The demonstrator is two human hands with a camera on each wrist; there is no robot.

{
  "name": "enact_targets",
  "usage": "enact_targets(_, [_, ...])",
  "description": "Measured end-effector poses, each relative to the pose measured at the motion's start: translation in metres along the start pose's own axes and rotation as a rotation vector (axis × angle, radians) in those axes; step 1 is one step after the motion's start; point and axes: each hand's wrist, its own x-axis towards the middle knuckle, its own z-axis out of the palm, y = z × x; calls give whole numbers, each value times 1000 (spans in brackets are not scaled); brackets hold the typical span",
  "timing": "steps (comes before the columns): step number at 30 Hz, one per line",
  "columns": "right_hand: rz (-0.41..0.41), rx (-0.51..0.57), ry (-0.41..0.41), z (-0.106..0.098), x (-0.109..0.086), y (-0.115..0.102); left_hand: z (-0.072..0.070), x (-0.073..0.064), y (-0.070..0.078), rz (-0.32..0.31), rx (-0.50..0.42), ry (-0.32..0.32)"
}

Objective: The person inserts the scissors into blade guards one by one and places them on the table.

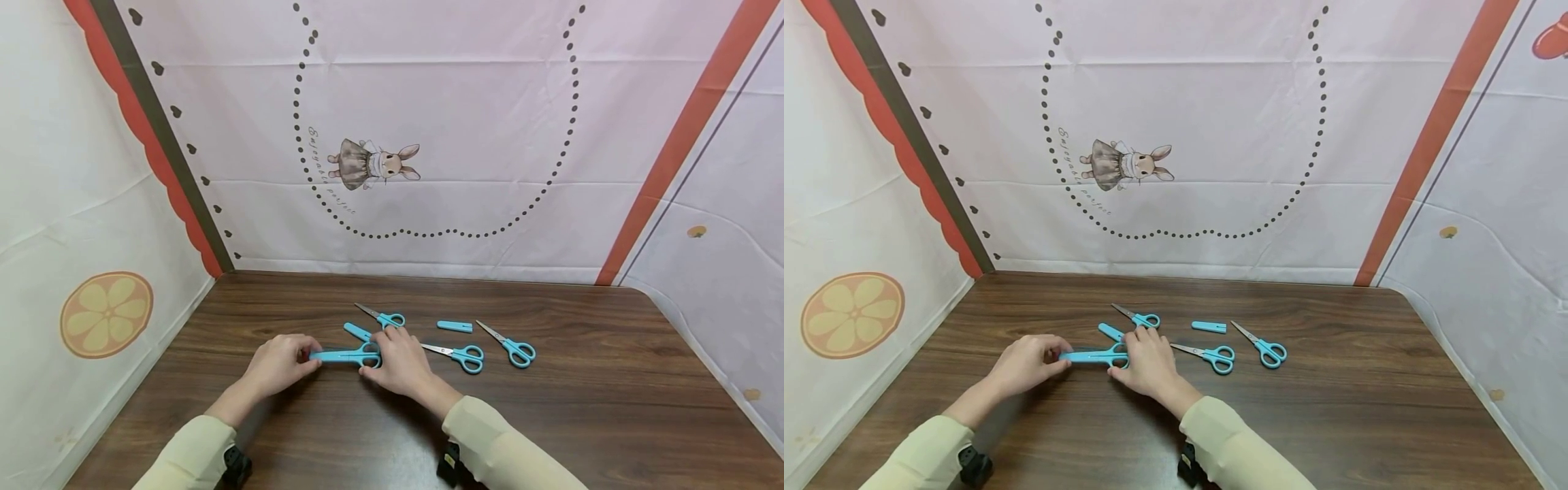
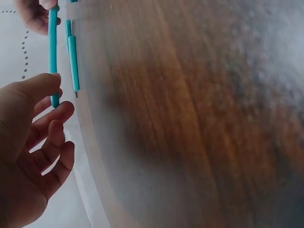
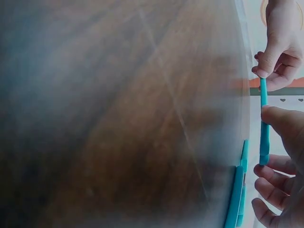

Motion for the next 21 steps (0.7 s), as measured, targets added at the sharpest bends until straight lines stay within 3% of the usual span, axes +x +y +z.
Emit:
enact_targets(7, [-5, -4, -27, 3, 1, -3, 1, 0, -3, -15, -2, -54])
enact_targets(21, [-33, -18, -62, 4, 0, -7, 1, -2, -5, -15, -4, -95])
